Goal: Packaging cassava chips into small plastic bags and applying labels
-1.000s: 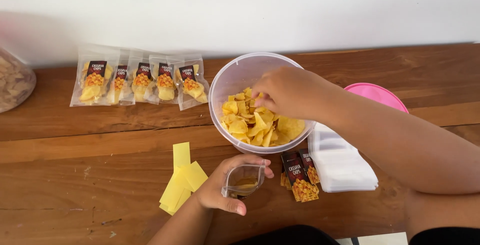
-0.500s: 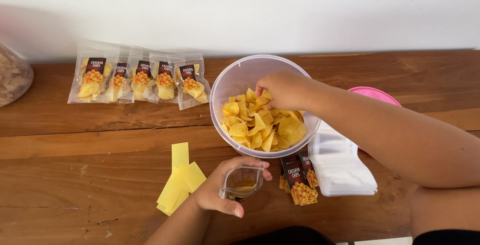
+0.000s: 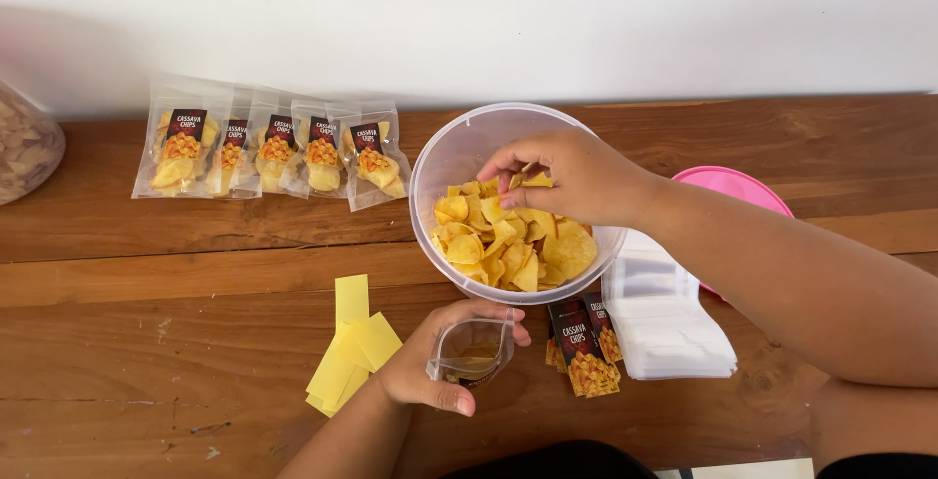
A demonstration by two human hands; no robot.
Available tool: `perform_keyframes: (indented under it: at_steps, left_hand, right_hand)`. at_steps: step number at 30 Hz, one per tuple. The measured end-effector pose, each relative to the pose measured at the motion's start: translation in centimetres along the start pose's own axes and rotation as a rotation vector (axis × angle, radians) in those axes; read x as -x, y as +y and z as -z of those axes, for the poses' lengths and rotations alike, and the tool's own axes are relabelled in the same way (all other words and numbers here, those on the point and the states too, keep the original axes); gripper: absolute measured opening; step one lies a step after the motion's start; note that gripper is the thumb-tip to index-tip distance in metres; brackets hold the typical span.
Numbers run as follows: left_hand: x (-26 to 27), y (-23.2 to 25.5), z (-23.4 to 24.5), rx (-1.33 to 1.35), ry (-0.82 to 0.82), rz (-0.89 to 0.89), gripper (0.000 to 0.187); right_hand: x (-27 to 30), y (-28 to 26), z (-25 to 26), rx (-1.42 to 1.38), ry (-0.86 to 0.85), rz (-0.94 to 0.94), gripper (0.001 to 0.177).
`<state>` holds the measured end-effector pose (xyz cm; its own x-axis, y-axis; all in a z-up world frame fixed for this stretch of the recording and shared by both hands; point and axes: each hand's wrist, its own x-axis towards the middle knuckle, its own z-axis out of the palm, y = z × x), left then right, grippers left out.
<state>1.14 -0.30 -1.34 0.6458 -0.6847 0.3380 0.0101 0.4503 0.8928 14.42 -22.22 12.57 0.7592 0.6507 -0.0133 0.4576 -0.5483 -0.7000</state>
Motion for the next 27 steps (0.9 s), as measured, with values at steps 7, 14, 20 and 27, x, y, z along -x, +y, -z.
perform_keyframes:
  at_steps: [7, 14, 20, 27]
  left_hand:
    - [0.0, 0.1, -0.1, -0.014, -0.015, -0.029, 0.088]
    - [-0.3, 0.1, -0.1, -0.002, -0.013, 0.016, 0.089]
    - [-1.3, -0.1, -0.6, 0.093, -0.056, -0.009, 0.086]
    - [-2.2, -1.2, -1.2, 0.309, -0.118, 0.044, 0.085]
  right_hand:
    - [1.4, 1.3, 1.3, 0.282, -0.018, 0.031, 0.023]
    - [3.6, -1.6, 3.7, 0.543, -0.255, -0.209, 0.021]
    - [4.7, -3.8, 4.4, 0.545, -0.12, -0.108, 0.019]
    - [7.2, -8.3, 3.4, 0.464, 0.036, 0.437, 0.015]
